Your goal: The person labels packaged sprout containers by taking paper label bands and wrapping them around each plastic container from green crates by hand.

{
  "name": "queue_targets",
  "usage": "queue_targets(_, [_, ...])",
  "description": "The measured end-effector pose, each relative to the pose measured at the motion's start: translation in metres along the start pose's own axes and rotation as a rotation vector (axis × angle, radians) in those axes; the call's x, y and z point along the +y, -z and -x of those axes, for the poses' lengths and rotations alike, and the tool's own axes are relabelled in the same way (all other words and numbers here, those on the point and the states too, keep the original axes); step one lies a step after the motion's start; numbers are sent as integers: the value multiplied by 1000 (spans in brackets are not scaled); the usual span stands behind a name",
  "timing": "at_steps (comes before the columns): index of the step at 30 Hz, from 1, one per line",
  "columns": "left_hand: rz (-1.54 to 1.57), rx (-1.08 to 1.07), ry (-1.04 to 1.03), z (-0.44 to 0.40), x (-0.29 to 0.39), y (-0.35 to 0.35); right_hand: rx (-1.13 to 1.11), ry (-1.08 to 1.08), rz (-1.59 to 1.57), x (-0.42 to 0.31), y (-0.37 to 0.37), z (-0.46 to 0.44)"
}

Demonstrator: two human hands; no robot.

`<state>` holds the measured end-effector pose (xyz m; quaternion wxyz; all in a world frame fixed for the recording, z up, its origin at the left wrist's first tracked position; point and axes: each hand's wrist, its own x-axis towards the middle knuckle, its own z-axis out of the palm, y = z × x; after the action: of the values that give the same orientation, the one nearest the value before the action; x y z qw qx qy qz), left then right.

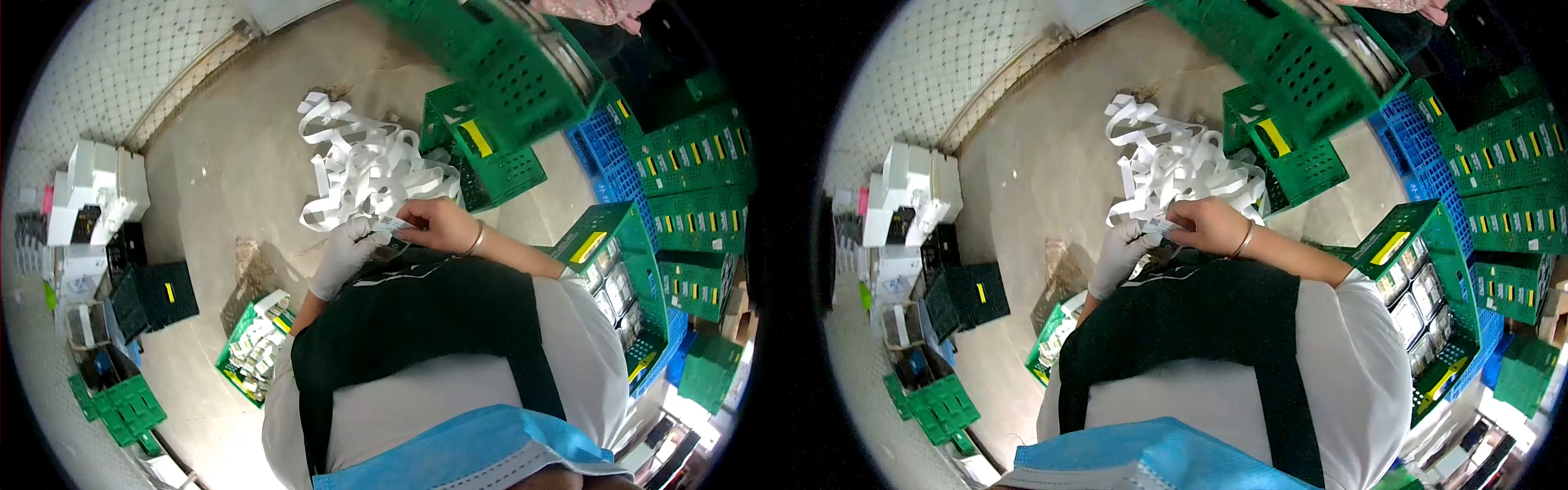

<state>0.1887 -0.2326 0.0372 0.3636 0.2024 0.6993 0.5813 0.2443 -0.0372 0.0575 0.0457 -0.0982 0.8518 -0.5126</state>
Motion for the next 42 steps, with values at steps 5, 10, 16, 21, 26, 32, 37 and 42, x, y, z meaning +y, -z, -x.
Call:
queue_targets(5, [-20, -94, -171, -76, 40, -15, 146, 41, 44, 25, 45, -6])
queue_targets(10, [-192, -244, -91, -133, 57, -10, 333, -168, 14, 47, 67, -14])
queue_targets(16, [-16, -358, -170, -199, 75, 20, 467, -269, -4, 58, 84, -60])
queue_targets(21, [210, -482, -278, -261, 75, 72, 493, -348, 42, 67, 94, -131])
queue_targets(26, [12, -467, -181, -309, 64, 149, 874, -502, 529, 81, 200, -208])
queue_targets(32, [297, -343, 77, -343, 57, 200, 588, -640, 856, 206, 178, -267])
queue_targets(37, [304, -309, 205, -353, 66, 209, 622, -793, 1052, 221, 157, -271])
queue_targets(42, [371, -257, 260, -360, 64, 196, 815, -512, 1098, 227, 144, -268])
